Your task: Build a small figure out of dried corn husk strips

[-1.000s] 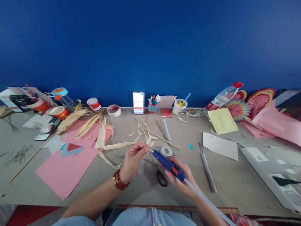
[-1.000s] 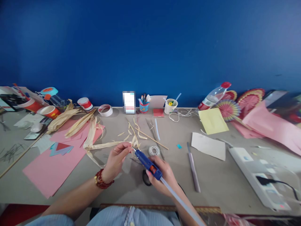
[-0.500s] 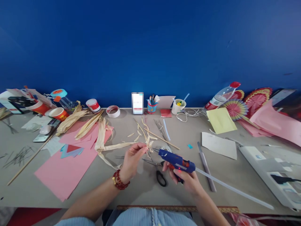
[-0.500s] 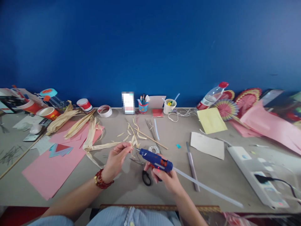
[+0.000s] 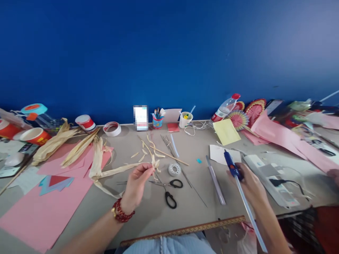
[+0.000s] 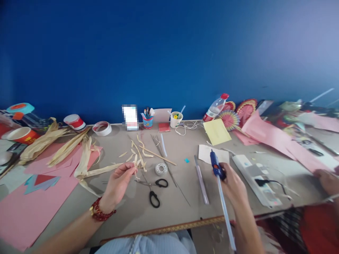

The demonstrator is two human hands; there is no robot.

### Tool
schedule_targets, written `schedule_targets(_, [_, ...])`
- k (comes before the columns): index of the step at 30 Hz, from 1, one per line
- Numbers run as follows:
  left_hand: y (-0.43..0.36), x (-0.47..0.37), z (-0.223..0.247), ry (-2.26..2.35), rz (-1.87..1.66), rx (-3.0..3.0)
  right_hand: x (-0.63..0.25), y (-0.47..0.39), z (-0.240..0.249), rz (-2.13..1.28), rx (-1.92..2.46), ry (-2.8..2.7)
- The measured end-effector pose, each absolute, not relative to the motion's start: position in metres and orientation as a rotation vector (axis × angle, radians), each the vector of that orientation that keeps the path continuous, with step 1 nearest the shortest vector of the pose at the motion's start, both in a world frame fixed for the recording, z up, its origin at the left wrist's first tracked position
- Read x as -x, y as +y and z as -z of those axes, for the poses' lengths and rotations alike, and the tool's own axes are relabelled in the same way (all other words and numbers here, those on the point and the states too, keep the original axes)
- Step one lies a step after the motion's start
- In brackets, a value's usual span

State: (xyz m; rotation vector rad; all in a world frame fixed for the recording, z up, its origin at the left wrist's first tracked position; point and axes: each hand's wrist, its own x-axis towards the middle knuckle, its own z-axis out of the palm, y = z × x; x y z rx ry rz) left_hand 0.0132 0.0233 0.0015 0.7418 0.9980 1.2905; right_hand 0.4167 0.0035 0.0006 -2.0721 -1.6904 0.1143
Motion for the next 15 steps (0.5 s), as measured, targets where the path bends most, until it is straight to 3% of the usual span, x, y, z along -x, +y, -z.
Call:
schedule_targets(4, [0.024, -0.015, -0.005, 0.993, -1.297, -0.730, -0.461, 0.006, 0.018, -0.074, 2.123, -1.898])
schedule_targets(15, [0.022, -0.017, -0.010, 0.988, -1.312, -0.749, -0.490, 0.035, 0.022, -0.425, 1.978, -2.106])
